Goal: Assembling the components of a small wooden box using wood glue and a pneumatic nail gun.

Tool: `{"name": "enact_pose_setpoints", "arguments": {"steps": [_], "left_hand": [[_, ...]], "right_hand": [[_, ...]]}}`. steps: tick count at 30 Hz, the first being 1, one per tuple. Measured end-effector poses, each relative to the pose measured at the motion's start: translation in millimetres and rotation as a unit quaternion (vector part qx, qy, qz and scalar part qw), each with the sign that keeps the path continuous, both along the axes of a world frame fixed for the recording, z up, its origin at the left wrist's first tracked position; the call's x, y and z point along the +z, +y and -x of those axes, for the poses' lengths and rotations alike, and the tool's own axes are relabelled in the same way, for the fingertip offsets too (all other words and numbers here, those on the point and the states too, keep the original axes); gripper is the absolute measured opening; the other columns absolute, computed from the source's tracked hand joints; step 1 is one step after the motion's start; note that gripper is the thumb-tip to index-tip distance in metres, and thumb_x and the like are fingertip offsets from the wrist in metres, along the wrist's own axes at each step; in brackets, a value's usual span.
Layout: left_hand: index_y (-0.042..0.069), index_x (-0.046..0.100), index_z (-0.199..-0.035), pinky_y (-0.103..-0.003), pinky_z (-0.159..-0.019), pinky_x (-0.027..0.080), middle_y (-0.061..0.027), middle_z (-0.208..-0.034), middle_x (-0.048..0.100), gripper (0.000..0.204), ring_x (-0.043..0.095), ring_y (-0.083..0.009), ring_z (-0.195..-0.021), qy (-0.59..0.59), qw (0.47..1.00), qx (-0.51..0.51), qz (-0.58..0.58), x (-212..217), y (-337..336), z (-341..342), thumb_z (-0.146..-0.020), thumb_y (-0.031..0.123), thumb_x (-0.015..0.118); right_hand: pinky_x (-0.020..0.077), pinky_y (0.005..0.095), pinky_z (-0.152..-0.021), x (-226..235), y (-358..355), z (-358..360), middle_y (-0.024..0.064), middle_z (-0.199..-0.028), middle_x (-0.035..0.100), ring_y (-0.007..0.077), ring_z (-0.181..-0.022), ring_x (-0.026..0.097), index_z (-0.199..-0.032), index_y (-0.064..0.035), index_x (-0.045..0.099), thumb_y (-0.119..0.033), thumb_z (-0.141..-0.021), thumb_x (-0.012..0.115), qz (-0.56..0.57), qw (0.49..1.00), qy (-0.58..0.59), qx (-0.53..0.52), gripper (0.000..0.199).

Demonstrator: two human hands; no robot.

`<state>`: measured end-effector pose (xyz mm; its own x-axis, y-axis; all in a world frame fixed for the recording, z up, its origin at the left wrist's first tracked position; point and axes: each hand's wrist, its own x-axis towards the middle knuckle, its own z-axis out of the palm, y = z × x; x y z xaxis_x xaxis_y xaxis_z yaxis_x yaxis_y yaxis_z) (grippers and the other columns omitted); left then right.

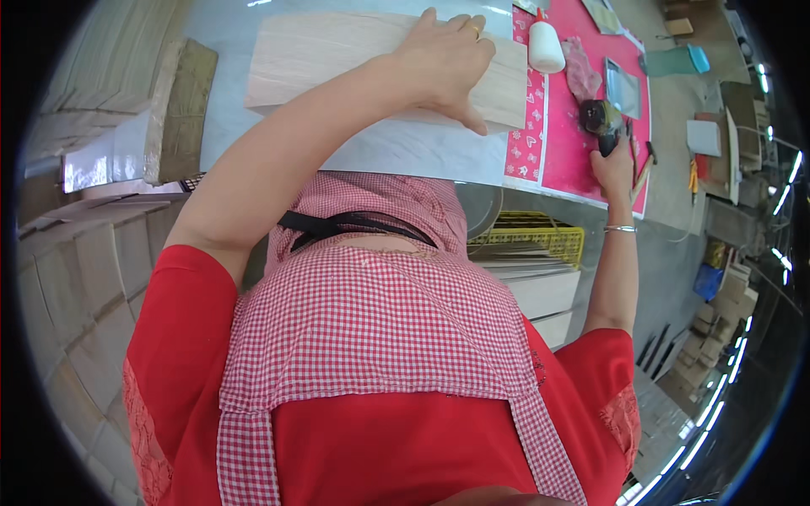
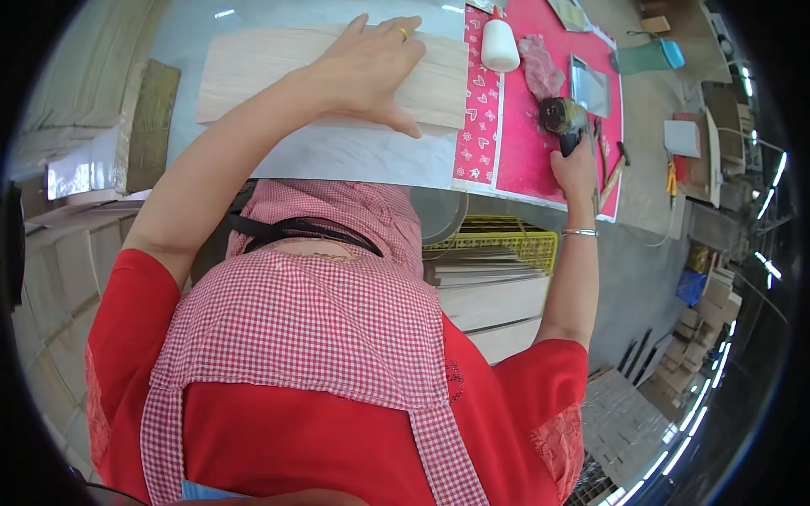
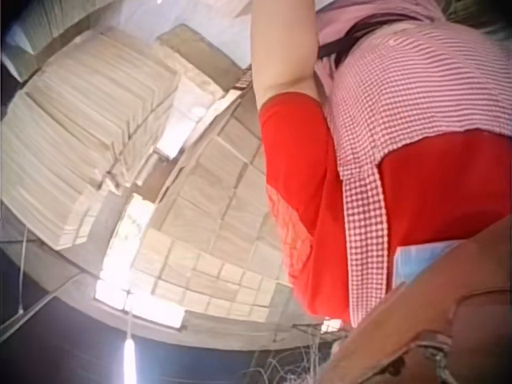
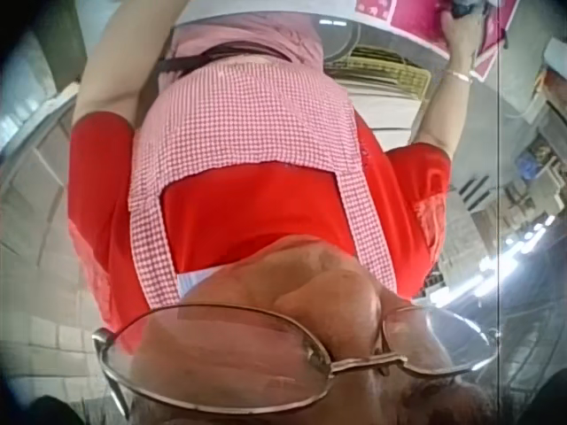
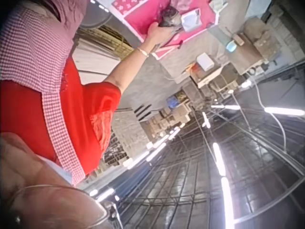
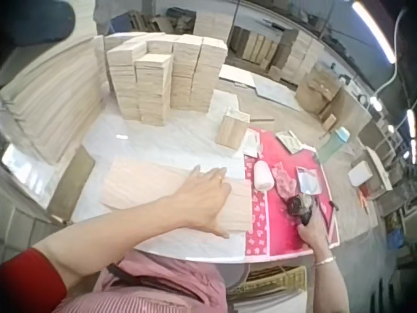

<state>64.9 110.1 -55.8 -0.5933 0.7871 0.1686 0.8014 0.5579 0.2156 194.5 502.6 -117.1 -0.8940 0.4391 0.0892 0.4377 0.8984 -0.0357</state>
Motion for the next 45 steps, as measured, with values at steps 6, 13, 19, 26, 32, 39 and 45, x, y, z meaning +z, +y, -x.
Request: {"name": "enact_pose_setpoints", "arguments": {"steps": [6,13,19,26,32,39,45], "left_hand": [[-0.002,0.057,-0.121,-0.054,-0.11,0.033,-0.0265,-0.137,0.05,0.086,0.045,-0.0383,-0.131,-0.066,0.997,0.0,0.035,2.8,6.0,8.2,-0.059,0.049,0.085],[0.0,0.066,-0.102,-0.046,-0.099,0.043,-0.0222,-0.114,0.06,0.068,0.054,-0.035,-0.114,0.144,0.987,0.074,0.003,3.5,2.3,-16.0,-0.059,0.048,0.085],[-0.002,0.067,-0.103,-0.046,-0.097,0.045,-0.0236,-0.116,0.059,0.07,0.055,-0.0352,-0.114,-0.02,1.0,0.022,0.002,13.5,2.3,6.0,-0.055,0.047,0.085],[-0.001,0.067,-0.102,-0.047,-0.096,0.045,-0.0233,-0.116,0.059,0.068,0.054,-0.035,-0.114,0.014,0.997,0.067,0.042,12.5,6.0,-1.7,-0.054,0.044,0.085],[-0.001,0.067,-0.104,-0.047,-0.097,0.044,-0.0229,-0.116,0.058,0.067,0.054,-0.0348,-0.115,-0.115,0.993,-0.015,0.002,10.3,2.0,18.5,-0.054,0.041,0.084],[-0.003,0.062,-0.109,-0.054,-0.102,0.039,-0.0273,-0.126,0.054,0.079,0.048,-0.04,-0.125,0.076,0.995,0.016,-0.063,8.4,-23.8,-2.0,-0.055,0.05,0.086],[-0.004,0.058,-0.109,-0.055,-0.107,0.034,-0.0308,-0.128,0.052,0.08,0.044,-0.0441,-0.129,-0.061,0.986,-0.103,-0.12,15.3,-159.0,34.8,-0.058,0.05,0.086]], "right_hand": [[0.0481,0.0347,-0.051,86.4,-37.1,-6.8,0.011,-0.075,0.067,0.0192,-0.056,0.064,-0.099,0.0035,0.066,-0.028,-0.082,0.074,0.217,0.973,-0.045,-0.066,0.036],[0.0322,0.0233,-0.039,146.4,-152.4,-49.6,-0.0009,-0.069,0.061,0.0043,-0.044,0.045,-0.097,-0.0018,0.068,-0.018,-0.087,0.078,0.384,0.923,0.026,0.007,0.021],[0.0319,0.0226,-0.039,151.7,-181.3,-43.4,-0.0018,-0.068,0.06,0.0037,-0.044,0.045,-0.097,-0.0016,0.068,-0.019,-0.087,0.079,0.384,0.921,0.009,0.061,0.023],[0.0318,0.0227,-0.04,159.4,-189.1,-39.3,-0.0029,-0.064,0.058,0.0038,-0.045,0.044,-0.096,-0.0017,0.069,-0.021,-0.087,0.078,0.367,0.929,-0.041,0.0,0.023],[0.0321,0.023,-0.04,165.4,-192.7,-34.7,-0.0035,-0.064,0.056,0.0041,-0.045,0.044,-0.097,-0.0017,0.068,-0.021,-0.087,0.078,0.361,0.93,-0.063,-0.018,0.023],[0.042,0.0245,-0.053,171.2,-194.6,-26.2,-0.0004,-0.077,0.064,0.0059,-0.06,0.053,-0.104,-0.001,0.067,-0.013,-0.085,0.079,0.307,0.947,-0.072,0.054,0.026],[0.0495,0.028,-0.068,177.0,-215.1,-27.9,0.0024,-0.088,0.069,0.0095,-0.075,0.059,-0.108,0.0008,0.066,-0.009,-0.083,0.08,0.34,0.938,-0.066,-0.005,0.031]]}}
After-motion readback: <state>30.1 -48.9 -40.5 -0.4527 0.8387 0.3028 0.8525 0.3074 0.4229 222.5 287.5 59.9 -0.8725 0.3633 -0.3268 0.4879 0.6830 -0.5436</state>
